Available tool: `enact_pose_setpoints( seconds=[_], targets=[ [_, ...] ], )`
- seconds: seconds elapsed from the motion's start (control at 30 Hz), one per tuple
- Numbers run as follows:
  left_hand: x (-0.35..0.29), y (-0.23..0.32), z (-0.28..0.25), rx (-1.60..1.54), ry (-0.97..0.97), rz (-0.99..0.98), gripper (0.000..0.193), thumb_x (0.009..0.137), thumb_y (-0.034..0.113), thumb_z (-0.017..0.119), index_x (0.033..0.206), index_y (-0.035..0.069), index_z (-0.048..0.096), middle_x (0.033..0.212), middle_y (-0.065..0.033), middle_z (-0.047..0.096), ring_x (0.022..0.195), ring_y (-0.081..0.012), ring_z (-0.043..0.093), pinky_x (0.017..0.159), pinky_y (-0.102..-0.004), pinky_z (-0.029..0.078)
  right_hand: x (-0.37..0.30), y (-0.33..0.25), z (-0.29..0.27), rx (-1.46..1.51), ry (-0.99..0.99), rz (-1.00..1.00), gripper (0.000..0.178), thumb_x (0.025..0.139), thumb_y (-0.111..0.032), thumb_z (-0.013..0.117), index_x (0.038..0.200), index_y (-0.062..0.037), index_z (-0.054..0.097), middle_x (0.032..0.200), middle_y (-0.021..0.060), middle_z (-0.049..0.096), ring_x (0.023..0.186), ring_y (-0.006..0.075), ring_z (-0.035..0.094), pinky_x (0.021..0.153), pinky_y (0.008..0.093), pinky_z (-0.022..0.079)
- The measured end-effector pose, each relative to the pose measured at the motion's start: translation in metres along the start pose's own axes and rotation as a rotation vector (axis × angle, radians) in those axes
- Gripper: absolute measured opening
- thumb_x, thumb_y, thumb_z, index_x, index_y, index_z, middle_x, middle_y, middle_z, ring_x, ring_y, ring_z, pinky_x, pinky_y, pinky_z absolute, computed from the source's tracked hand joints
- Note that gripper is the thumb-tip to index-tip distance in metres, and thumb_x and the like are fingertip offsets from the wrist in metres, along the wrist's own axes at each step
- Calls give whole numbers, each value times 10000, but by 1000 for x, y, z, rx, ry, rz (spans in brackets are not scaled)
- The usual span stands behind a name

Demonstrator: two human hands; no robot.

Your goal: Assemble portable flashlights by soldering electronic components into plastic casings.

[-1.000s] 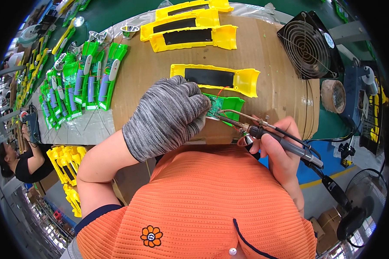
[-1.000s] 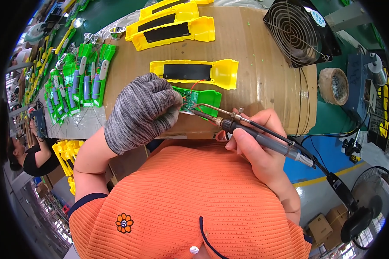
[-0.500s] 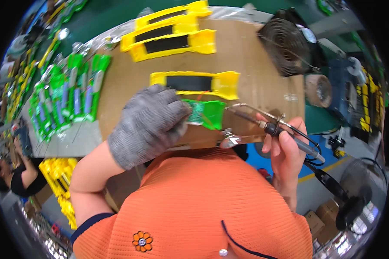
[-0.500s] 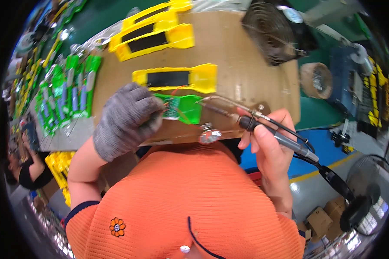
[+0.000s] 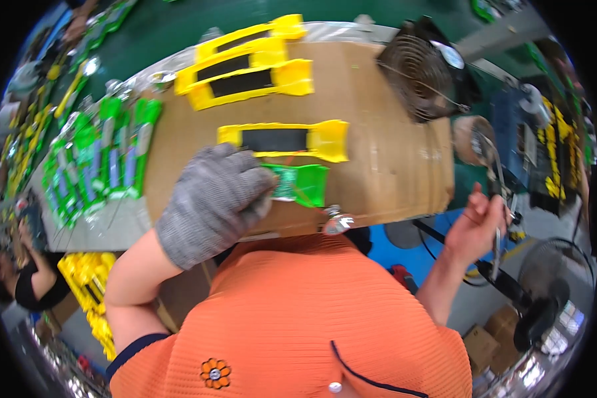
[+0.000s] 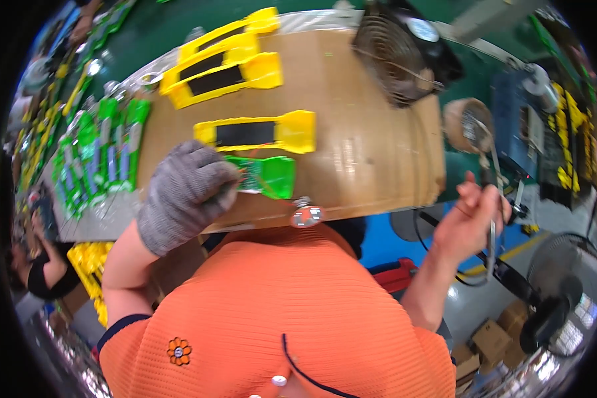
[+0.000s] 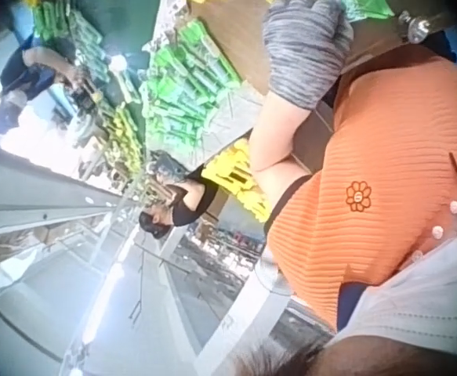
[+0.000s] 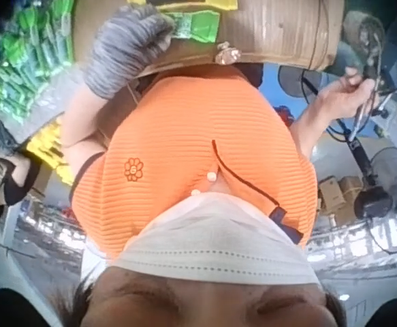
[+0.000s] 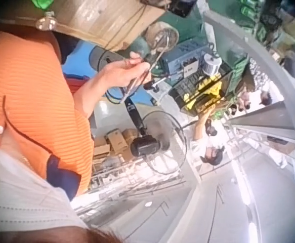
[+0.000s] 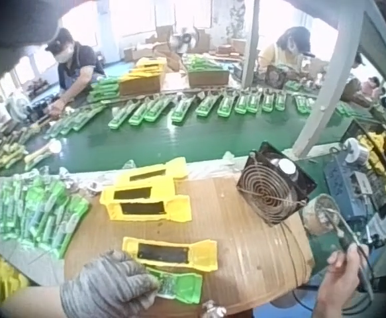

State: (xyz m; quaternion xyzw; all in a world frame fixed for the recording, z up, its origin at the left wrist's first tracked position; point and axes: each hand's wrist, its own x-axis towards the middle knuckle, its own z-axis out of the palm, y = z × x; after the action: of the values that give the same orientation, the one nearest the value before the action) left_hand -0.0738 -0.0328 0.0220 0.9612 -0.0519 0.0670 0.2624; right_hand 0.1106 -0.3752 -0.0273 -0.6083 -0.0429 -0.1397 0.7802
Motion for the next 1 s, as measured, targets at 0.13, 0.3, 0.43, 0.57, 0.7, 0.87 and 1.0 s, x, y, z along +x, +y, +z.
enact_pose_setpoints(
  seconds=[0.13, 0.3, 0.43, 0.57, 0.7, 0.87, 1.0],
  targets=[
    [12, -12, -12, 83, 45, -3, 179, 802, 161, 735, 952, 94, 665, 860, -81, 622, 837, -294, 595, 759, -409, 474, -24, -17, 16, -29, -87, 2, 142, 996, -101, 470, 861, -65, 445, 599, 11, 389, 617, 139, 505, 912, 434, 493],
    [24, -31, -1, 528, -14, -11, 353, 865, 178, 663, 1207, 95, 628, 1039, -82, 655, 994, -283, 618, 883, -410, 483, -52, -10, 45, -50, -244, 65, 96, 956, -116, 498, 950, -24, 468, 601, 39, 427, 576, 156, 511, 881, 426, 493],
    [34, -33, -7, 453, -302, -41, 415, 836, 193, 683, 1237, 106, 620, 1076, -61, 639, 1027, -266, 600, 894, -400, 479, -57, -1, 56, 40, -339, 149, 103, 938, -84, 528, 981, -32, 451, 671, 98, 516, 578, 156, 526, 848, 396, 509],
    [11, -10, -23, 482, -219, 111, 540, 799, 290, 721, 1298, 131, 585, 1128, -89, 590, 1062, -272, 565, 921, -408, 448, -57, 5, 65, 46, -351, 212, 142, 931, -71, 570, 966, -40, 437, 727, 95, 542, 583, 152, 538, 862, 408, 521],
    [-30, -26, 3, 264, -219, 146, 644, 782, 148, 728, 1388, 138, 512, 1166, -193, 573, 1039, -332, 583, 885, -451, 471, -58, 15, 68, 42, -348, 252, 159, 934, -82, 584, 965, -38, 435, 711, 71, 516, 585, 147, 536, 870, 413, 521],
    [7, -59, -48, 321, -32, 77, 692, 778, 151, 750, 1418, 127, 488, 1099, -176, 581, 925, -360, 591, 834, -460, 496, -53, 15, 68, 42, -322, 257, 134, 941, -69, 568, 946, -49, 435, 653, 34, 463, 584, 139, 525, 871, 405, 514],
    [67, -163, -99, 399, 29, -101, 640, 860, 88, 686, 1448, 118, 434, 1155, -191, 571, 1018, -372, 569, 917, -435, 487, -52, 16, 65, 48, -330, 248, 110, 953, -62, 544, 950, -48, 435, 760, 117, 572, 595, 134, 522, 835, 371, 515]
  ],
)
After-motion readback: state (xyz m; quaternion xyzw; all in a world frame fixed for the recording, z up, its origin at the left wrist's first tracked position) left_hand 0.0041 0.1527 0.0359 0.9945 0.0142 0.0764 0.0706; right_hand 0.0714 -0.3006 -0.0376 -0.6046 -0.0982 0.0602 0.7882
